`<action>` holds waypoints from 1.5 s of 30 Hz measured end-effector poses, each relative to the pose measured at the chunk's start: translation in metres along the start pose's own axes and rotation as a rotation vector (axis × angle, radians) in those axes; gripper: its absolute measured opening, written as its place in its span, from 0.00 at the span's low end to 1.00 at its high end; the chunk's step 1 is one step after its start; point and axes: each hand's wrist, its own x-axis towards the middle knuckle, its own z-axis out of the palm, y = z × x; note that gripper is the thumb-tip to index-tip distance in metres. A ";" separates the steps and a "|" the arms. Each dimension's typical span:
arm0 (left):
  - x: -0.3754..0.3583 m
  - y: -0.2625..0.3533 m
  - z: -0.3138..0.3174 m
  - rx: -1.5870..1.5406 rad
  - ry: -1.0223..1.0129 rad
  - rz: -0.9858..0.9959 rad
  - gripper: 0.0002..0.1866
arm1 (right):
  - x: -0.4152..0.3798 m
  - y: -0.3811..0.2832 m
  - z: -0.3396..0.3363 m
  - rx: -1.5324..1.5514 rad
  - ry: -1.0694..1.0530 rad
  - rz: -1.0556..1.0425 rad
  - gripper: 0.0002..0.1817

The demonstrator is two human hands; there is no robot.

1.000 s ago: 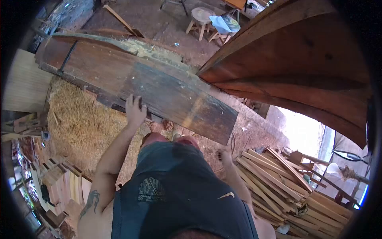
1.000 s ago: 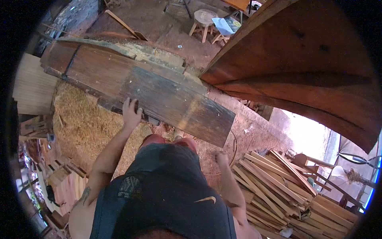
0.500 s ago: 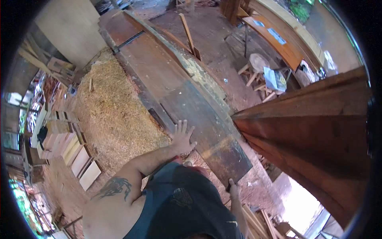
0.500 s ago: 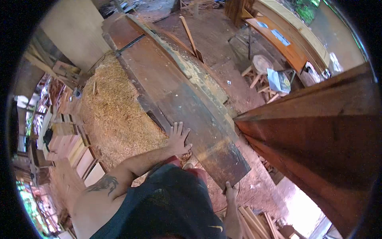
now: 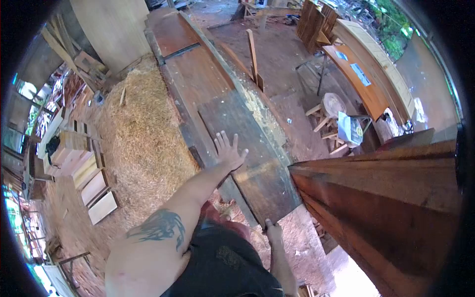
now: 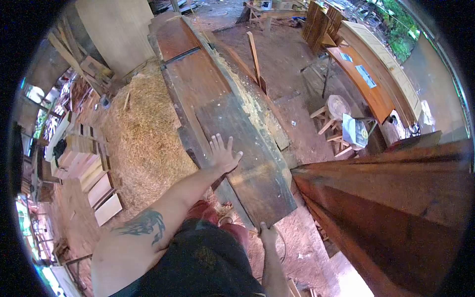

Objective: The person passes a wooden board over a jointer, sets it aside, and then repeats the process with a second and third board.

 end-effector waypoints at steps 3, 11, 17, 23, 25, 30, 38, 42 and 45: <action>0.026 -0.013 -0.006 0.041 0.051 -0.014 0.50 | 0.041 0.017 0.017 -0.086 -0.025 -0.048 0.23; 0.088 -0.048 -0.013 0.056 0.152 -0.057 0.52 | 0.081 0.011 0.061 -0.031 -0.074 -0.329 0.24; 0.137 -0.082 -0.027 0.048 0.186 -0.077 0.51 | 0.092 -0.036 0.064 -0.556 -0.181 -0.343 0.26; 0.172 -0.103 -0.039 -0.009 0.186 -0.087 0.50 | 0.036 -0.162 0.102 -0.583 0.015 -1.113 0.27; 0.181 -0.108 -0.045 0.001 0.167 -0.100 0.50 | 0.036 -0.191 0.131 -0.690 -0.063 -1.232 0.28; 0.206 -0.128 -0.054 0.020 0.166 -0.093 0.51 | 0.080 -0.196 0.189 -0.904 -0.125 -1.270 0.31; 0.285 -0.182 -0.074 -0.022 0.251 -0.075 0.50 | 0.113 -0.253 0.264 -0.829 -0.010 -1.387 0.26; 0.322 -0.208 -0.092 0.021 0.194 -0.082 0.50 | 0.120 -0.289 0.308 -0.781 0.075 -1.392 0.21; 0.348 -0.228 -0.109 0.006 0.153 -0.083 0.50 | 0.135 -0.307 0.335 -0.799 0.116 -1.430 0.20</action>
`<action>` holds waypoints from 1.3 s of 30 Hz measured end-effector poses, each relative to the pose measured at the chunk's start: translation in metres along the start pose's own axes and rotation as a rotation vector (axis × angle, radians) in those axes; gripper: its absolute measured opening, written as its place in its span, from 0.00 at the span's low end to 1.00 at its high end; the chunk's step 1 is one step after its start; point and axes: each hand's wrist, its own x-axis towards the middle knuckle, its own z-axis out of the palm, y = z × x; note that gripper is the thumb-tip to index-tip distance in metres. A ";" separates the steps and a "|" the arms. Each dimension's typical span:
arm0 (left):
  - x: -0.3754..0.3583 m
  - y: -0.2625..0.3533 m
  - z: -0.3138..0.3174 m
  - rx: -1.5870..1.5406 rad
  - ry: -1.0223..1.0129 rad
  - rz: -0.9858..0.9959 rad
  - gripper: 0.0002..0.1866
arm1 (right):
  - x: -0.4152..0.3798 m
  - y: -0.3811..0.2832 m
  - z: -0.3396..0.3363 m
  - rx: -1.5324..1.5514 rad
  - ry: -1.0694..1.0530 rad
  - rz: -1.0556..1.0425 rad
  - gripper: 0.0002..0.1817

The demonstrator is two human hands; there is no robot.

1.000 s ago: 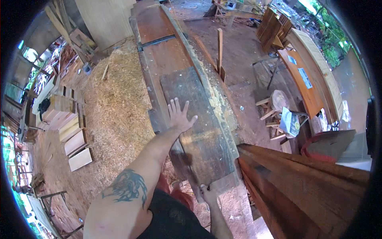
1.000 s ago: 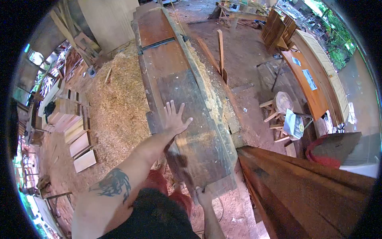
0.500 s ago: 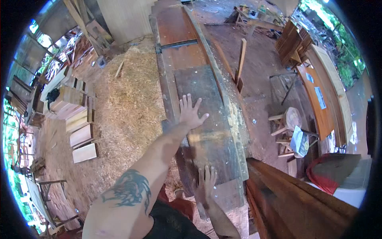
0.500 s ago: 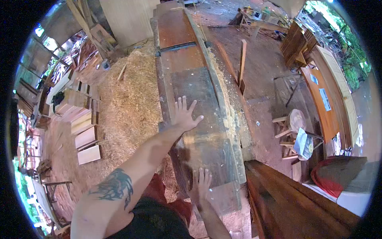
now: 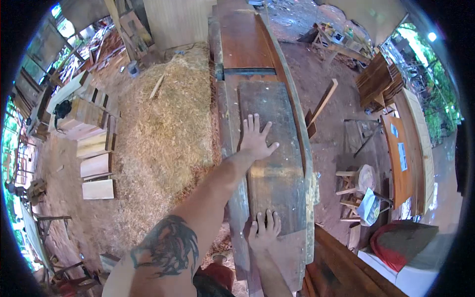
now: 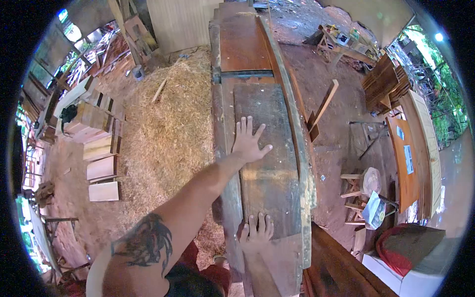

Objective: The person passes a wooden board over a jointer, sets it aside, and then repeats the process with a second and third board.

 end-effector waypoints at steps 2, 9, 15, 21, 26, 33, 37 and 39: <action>0.026 -0.017 0.004 -0.024 0.028 0.001 0.50 | 0.027 -0.003 0.015 -0.038 0.034 -0.026 0.19; 0.118 -0.068 -0.002 -0.026 0.021 -0.006 0.50 | 0.122 -0.022 0.061 -0.031 0.102 0.012 0.17; 0.130 -0.080 -0.008 -0.078 -0.014 0.016 0.49 | 0.136 -0.026 0.066 -0.056 0.062 0.027 0.17; 0.133 -0.082 -0.010 -0.087 -0.024 0.018 0.48 | 0.143 -0.030 0.066 -0.059 0.058 0.041 0.17; 0.141 -0.084 -0.013 -0.037 -0.065 0.012 0.50 | 0.152 -0.030 0.067 -0.050 0.059 0.064 0.18; 0.153 -0.084 -0.011 0.006 -0.037 0.001 0.50 | 0.161 -0.031 0.072 -0.050 0.086 0.064 0.19; 0.151 -0.080 -0.018 0.023 -0.045 0.002 0.50 | 0.165 -0.033 0.064 -0.010 0.050 0.100 0.18; 0.150 -0.079 -0.014 0.016 -0.014 0.011 0.50 | 0.161 -0.029 0.066 -0.011 0.078 0.084 0.18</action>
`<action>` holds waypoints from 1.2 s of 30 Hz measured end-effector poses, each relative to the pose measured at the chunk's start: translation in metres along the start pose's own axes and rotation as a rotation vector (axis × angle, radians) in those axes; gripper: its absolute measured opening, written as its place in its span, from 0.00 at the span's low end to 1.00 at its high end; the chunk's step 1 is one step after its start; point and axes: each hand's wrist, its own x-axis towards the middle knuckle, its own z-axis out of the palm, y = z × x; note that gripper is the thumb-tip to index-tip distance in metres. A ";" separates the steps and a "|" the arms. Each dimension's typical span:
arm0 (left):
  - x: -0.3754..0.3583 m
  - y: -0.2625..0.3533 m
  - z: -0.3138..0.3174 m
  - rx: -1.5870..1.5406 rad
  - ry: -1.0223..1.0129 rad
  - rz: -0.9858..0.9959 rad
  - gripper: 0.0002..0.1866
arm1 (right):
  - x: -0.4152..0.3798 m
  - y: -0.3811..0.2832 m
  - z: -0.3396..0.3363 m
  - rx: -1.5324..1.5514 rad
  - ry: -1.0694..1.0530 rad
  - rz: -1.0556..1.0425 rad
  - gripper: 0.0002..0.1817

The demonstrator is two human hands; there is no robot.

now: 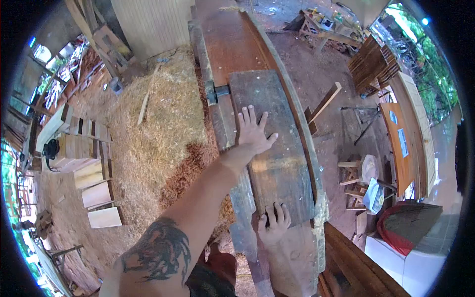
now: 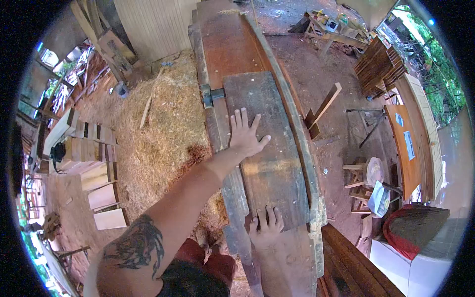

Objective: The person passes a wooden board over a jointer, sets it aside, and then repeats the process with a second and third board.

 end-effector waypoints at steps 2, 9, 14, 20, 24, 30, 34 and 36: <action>0.005 -0.001 0.006 -0.003 0.035 0.002 0.50 | 0.005 0.002 0.002 0.007 0.012 -0.016 0.19; 0.050 -0.021 0.011 0.032 0.138 0.021 0.50 | 0.046 -0.002 0.028 0.021 0.040 0.000 0.17; 0.059 -0.031 0.016 0.025 0.158 0.011 0.49 | 0.057 -0.006 0.033 0.031 -0.005 0.016 0.17; 0.091 -0.047 0.012 0.026 0.130 0.000 0.50 | 0.083 -0.009 0.057 0.023 0.005 0.021 0.20; 0.118 -0.061 0.011 0.039 0.145 0.011 0.50 | 0.108 -0.013 0.071 0.029 -0.010 0.015 0.21; 0.165 -0.089 0.005 0.052 0.129 0.002 0.50 | 0.159 -0.032 0.093 0.004 0.015 0.022 0.20; 0.197 -0.110 0.002 0.048 0.099 0.004 0.50 | 0.188 -0.038 0.118 0.001 0.051 0.013 0.19; 0.217 -0.118 -0.002 0.041 0.071 0.001 0.51 | 0.204 -0.040 0.127 -0.011 0.062 0.004 0.19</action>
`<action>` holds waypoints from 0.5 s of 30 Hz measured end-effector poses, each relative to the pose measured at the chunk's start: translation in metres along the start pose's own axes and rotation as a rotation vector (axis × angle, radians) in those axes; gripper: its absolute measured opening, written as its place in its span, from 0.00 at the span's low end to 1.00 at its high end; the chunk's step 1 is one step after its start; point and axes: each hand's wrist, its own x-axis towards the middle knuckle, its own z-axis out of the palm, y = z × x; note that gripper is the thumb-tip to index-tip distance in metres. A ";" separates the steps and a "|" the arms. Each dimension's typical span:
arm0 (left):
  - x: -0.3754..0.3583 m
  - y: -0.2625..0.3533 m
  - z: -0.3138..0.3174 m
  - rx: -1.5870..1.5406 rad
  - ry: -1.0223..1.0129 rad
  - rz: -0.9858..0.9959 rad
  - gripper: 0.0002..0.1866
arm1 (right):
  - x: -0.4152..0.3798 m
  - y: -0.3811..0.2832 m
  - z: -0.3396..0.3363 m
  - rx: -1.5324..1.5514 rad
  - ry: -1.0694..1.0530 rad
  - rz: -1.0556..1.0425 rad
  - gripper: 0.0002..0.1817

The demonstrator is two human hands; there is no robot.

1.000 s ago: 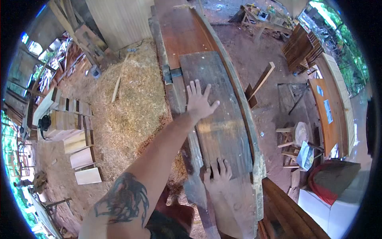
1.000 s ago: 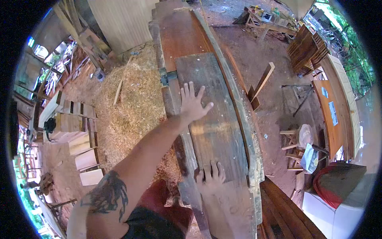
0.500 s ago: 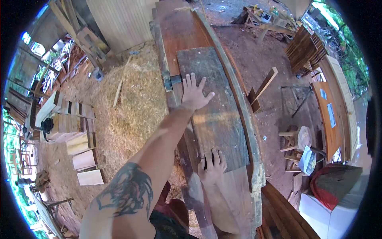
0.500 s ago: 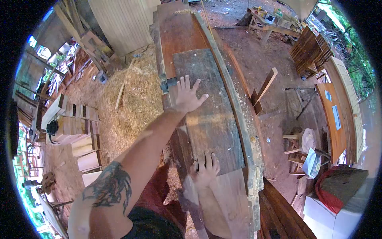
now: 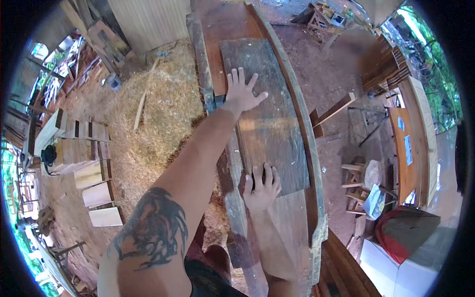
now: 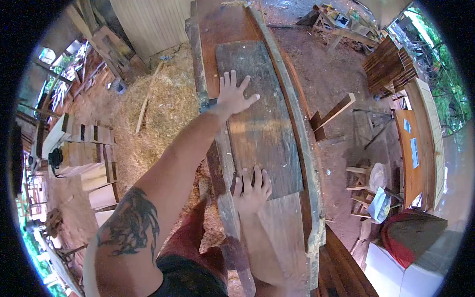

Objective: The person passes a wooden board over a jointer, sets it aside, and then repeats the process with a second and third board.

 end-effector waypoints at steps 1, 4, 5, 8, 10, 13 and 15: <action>0.009 -0.004 -0.001 -0.007 -0.018 -0.007 0.51 | 0.008 -0.003 0.003 -0.009 -0.007 0.001 0.19; 0.044 -0.025 -0.017 -0.143 -0.131 -0.029 0.51 | 0.031 -0.009 0.016 -0.028 -0.022 -0.005 0.19; 0.052 -0.035 -0.024 -0.206 -0.177 -0.038 0.51 | 0.039 -0.011 0.021 -0.031 -0.025 -0.008 0.19; 0.043 -0.064 -0.043 -0.748 0.260 -0.177 0.39 | 0.060 -0.012 0.041 -0.020 0.025 -0.035 0.18; -0.002 -0.078 -0.047 -0.866 0.573 -0.234 0.29 | 0.073 -0.016 0.048 -0.008 0.044 -0.043 0.17; -0.109 -0.107 0.002 -0.673 0.616 -0.356 0.27 | 0.095 -0.024 0.063 -0.041 0.045 -0.049 0.17; -0.191 -0.109 0.049 -0.878 0.383 -0.635 0.27 | 0.109 -0.026 0.075 -0.056 0.062 -0.061 0.17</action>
